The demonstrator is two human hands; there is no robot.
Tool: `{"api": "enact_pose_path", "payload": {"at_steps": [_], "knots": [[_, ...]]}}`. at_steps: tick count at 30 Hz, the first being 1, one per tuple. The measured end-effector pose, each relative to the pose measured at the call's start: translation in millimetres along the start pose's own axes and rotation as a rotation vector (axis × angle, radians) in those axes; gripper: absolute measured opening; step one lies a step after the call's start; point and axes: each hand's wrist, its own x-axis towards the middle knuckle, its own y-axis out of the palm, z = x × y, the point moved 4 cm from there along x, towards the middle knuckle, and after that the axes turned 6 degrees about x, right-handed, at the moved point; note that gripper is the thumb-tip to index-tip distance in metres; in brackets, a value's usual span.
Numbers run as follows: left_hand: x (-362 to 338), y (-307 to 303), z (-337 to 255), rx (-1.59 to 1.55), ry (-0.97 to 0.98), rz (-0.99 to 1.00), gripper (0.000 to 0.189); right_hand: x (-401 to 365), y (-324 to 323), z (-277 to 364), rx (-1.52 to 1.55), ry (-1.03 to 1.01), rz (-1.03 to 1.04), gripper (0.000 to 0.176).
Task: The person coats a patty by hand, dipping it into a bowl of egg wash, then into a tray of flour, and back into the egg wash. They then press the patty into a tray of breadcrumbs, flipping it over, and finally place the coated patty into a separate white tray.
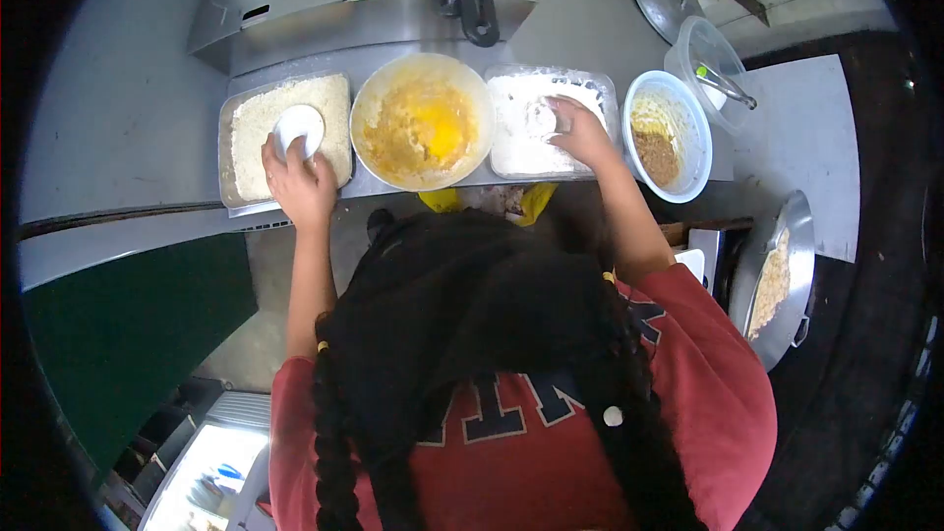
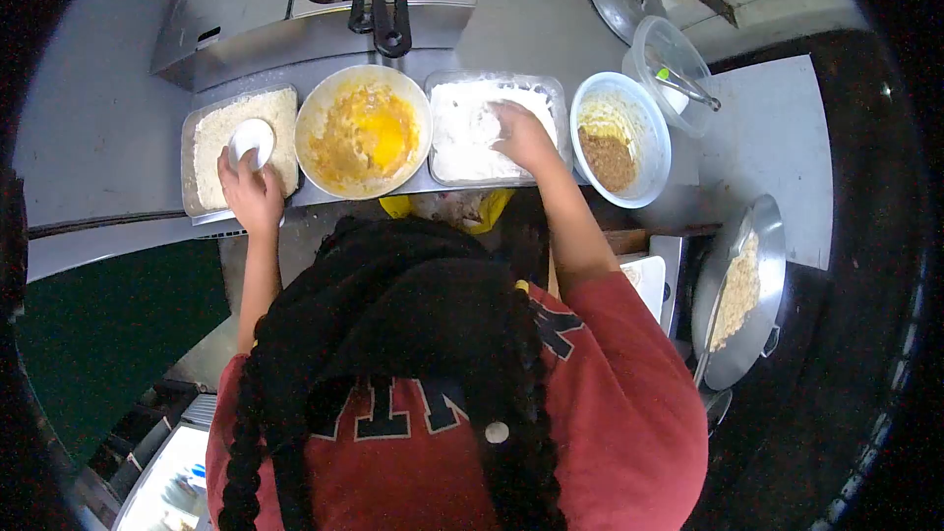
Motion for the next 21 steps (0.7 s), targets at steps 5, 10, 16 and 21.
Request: {"api": "enact_pose_path", "payload": {"at_steps": [5, 10, 16, 21], "knots": [[1, 1, -1, -0.012, 0.005, 0.004, 0.039, 8, 17, 8, -0.176, -0.208, 0.026, 0.066], [0, 1, 2, -0.013, -0.012, 0.009, 0.039, 15, 13, 7, 0.085, -0.033, 0.165, 0.065], [2, -2, -1, 0.000, 0.032, -0.016, 0.039, -1, 7, 20, -0.111, -0.147, 0.029, 0.061], [2, -1, -1, 0.007, 0.021, -0.002, 0.039, 12, 24, 25, -0.241, -0.122, 0.161, 0.053]]}}
